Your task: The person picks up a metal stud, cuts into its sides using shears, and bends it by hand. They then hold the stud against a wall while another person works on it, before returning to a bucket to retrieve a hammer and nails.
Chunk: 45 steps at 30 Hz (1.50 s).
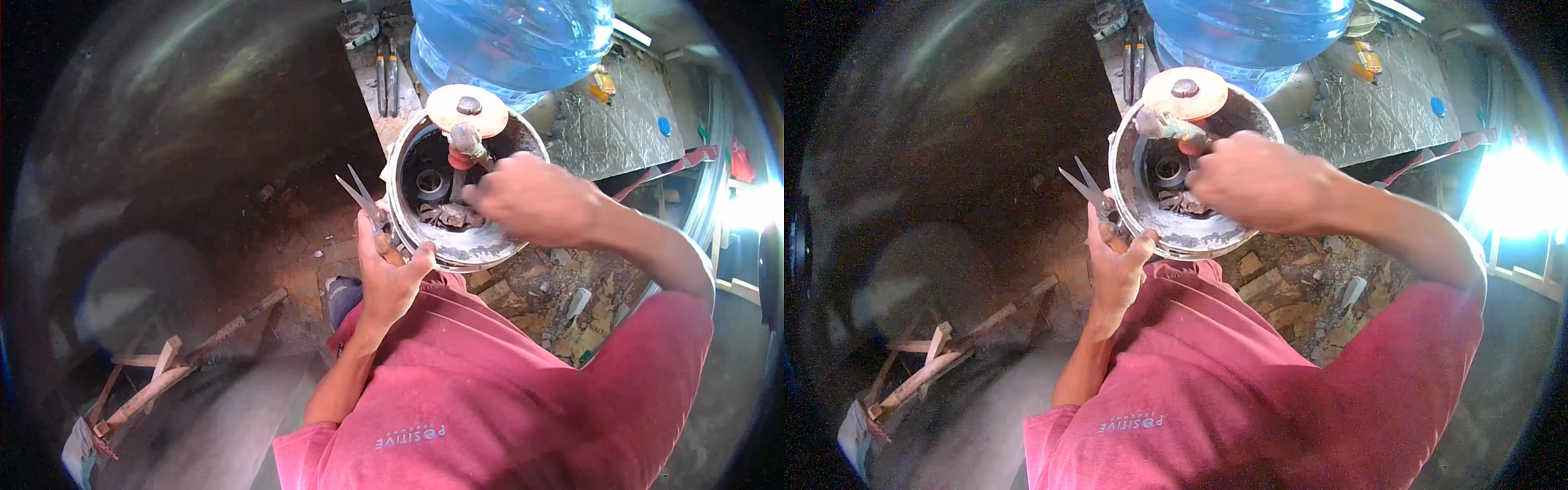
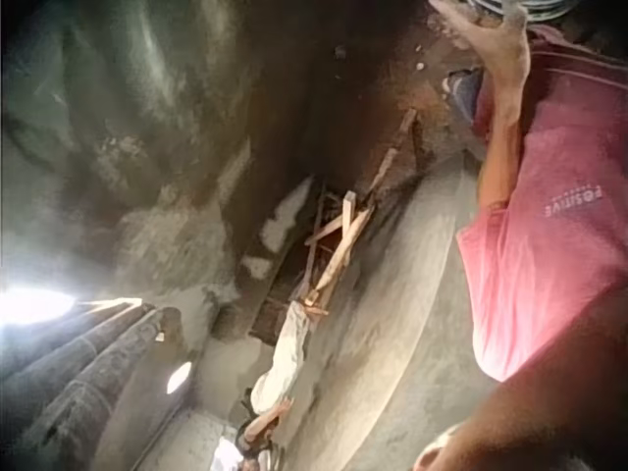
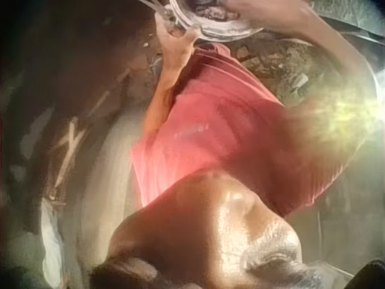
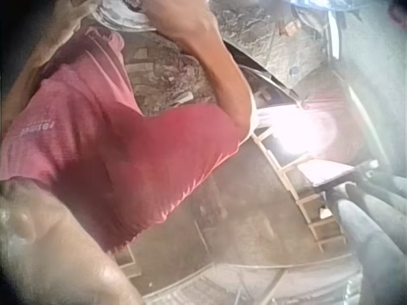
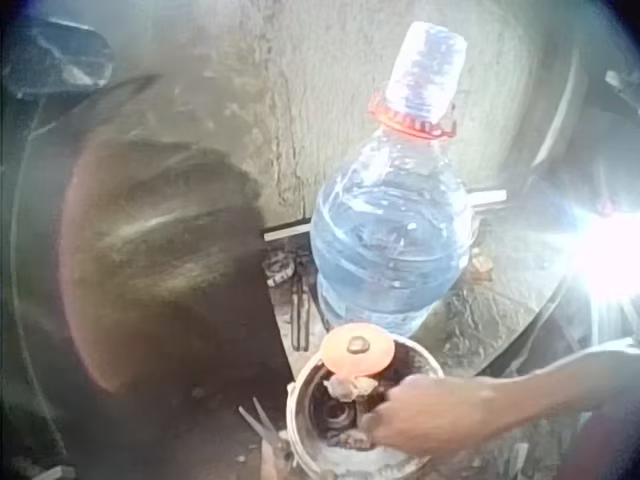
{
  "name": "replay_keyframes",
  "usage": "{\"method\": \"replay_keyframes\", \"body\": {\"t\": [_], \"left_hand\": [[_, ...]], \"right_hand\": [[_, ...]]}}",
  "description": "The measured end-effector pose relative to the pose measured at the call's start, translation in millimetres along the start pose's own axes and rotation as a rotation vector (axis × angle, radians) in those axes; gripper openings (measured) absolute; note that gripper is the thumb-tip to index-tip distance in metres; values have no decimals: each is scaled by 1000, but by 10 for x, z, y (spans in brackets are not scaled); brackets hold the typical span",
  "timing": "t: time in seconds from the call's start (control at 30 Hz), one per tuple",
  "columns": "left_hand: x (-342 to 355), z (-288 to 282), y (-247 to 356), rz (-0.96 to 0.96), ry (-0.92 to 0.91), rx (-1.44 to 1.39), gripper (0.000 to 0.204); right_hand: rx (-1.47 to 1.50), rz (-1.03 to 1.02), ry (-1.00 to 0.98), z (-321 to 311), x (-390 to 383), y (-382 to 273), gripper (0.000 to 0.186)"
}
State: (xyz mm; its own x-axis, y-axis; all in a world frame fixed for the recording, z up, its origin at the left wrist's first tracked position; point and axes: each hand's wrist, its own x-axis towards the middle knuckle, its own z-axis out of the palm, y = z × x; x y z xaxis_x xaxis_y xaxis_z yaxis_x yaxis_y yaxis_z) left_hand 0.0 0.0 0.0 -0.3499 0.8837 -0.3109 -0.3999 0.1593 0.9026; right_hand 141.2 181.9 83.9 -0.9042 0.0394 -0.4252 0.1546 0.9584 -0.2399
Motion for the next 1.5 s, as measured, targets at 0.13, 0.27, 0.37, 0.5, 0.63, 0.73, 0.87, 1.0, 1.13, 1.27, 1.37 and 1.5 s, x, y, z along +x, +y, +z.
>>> {"method": "replay_keyframes", "body": {"t": [0.13, 0.27, 0.37, 0.5, 0.63, 0.73, 0.87, 1.0, 1.13, 1.27, 1.37, 1.5], "left_hand": [[76, -29, -55, 9, 25, 33, 72], [45, 11, 23, -10, 21, -15, 70], [70, -6, 30, 46, 4, -12, 64], [76, 2, 55, -41, 14, 8, 61], [105, -51, 61, 7, -18, -15, 55], [235, -123, -59, 50, -59, 69, 49], [394, -173, -108, 85, -95, 122, 37], [520, -356, 26, 181, -274, 107, 34], [764, -275, 116, 79, -321, 154, 52], [775, -127, 117, -10, -451, 141, 64], [1214, -561, -47, 1398, -529, 1143, 73], [749, -358, -532, 325, 216, 587, 86]], "right_hand": [[91, 108, 300, 122, -331, 114, 7], [180, 138, 584, -86, -490, 139, 16], [237, 247, 706, -298, -663, 105, 19], [299, 256, 674, -241, -769, 25, 22], [265, 520, 1090, 8, -773, -248, 35], [559, 768, 1626, 535, -863, -624, 26], [555, 1122, 1812, 2199, -672, -1152, 16], [891, 1685, 1139, 4047, 17, -2791, 54], [1242, 2086, 1176, 4790, 519, -4794, 62], [1624, 2700, 1088, 5098, 1040, -6586, 58], [1831, 2846, 1363, 5558, 1487, -7680, 43], [1748, 3188, 1778, 5529, 1652, -8412, 35]]}}
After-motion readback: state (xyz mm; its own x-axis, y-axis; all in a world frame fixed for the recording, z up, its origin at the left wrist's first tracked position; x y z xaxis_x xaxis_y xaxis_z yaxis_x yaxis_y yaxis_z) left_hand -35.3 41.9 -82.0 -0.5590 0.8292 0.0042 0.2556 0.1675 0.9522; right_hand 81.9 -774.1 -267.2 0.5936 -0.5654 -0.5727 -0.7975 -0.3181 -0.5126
